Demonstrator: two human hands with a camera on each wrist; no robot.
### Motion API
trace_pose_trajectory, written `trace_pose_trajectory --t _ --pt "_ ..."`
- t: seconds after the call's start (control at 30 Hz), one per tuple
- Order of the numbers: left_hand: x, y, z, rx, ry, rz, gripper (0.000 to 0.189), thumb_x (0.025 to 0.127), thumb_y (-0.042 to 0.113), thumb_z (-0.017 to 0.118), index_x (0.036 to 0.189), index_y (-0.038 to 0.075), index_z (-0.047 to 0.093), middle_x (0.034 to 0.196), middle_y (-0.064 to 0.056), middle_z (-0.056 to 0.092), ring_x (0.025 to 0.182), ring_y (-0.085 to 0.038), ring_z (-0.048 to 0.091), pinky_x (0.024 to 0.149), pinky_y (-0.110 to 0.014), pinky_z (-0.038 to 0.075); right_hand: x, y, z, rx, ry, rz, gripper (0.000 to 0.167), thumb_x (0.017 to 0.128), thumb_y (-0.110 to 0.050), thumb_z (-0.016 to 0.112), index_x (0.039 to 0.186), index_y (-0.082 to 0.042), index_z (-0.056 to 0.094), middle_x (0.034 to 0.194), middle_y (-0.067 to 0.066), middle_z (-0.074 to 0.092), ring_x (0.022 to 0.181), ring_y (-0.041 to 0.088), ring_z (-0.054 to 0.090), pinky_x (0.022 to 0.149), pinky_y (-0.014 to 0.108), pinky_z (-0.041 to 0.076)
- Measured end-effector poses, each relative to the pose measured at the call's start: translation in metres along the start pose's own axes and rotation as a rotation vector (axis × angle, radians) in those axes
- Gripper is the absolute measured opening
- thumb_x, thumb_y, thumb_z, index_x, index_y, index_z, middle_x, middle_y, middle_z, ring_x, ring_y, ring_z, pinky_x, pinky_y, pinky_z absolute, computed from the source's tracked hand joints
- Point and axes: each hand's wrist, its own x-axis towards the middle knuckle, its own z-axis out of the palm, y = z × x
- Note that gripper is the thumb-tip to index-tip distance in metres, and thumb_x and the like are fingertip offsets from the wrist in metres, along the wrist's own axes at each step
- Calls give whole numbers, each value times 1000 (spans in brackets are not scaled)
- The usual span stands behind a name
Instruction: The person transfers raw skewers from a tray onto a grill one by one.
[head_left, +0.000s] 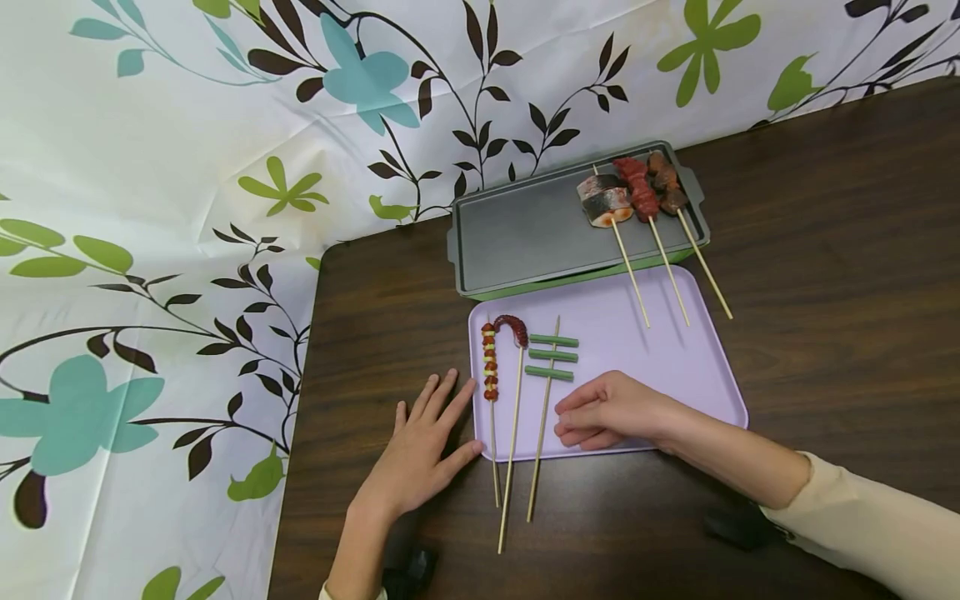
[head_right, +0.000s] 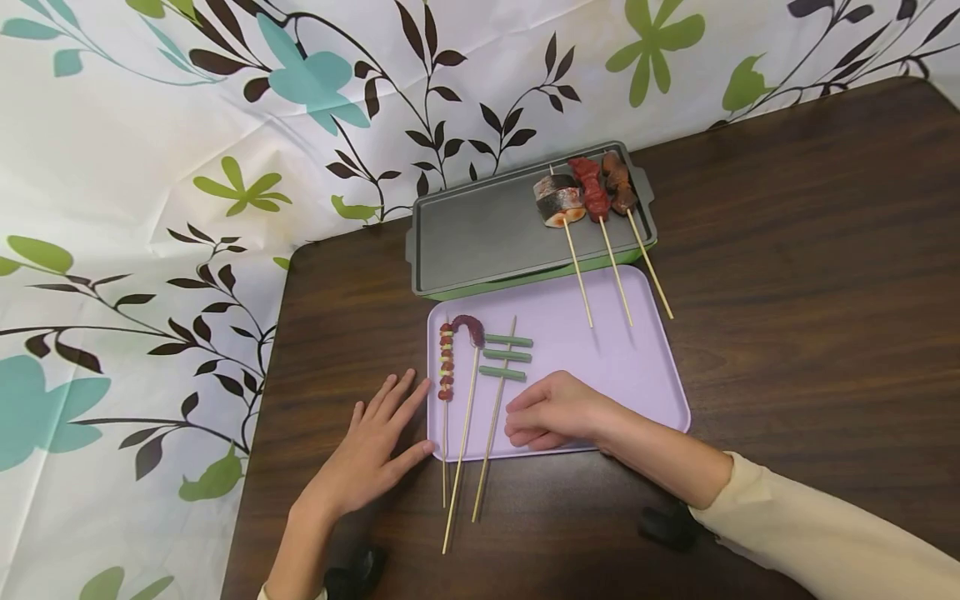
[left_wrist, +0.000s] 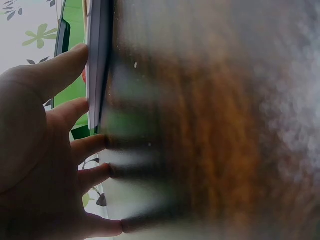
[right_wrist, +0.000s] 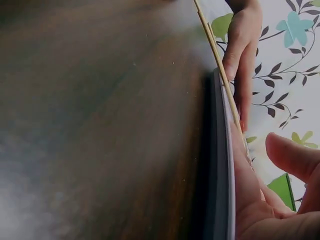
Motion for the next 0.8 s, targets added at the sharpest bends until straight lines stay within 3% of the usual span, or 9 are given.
trace_pose_trajectory --t 0.2,0.57,0.8 --pt "1 -1 2 9 8 -1 75 95 59 51 157 37 16 164 3 11 150 -27 5 104 -75 12 13 0 8 -39 25 10 27 93 -10 66 107 13 68 88 18 73 77 22 73 67 34 58" --pt "0 0 1 -5 -4 -15 74 96 59 50 157 38 15 164 4 10 150 -26 4 105 -75 11 28 -2 23 -273 151 1 17 86 -15 75 80 1 74 67 10 71 62 21 71 53 30 56" --pt "1 1 1 -2 -7 -10 73 96 58 50 157 38 15 164 4 11 150 -26 5 105 -74 11 25 1 22 -250 164 3 13 86 -9 73 79 3 71 66 12 70 61 21 71 53 29 56"
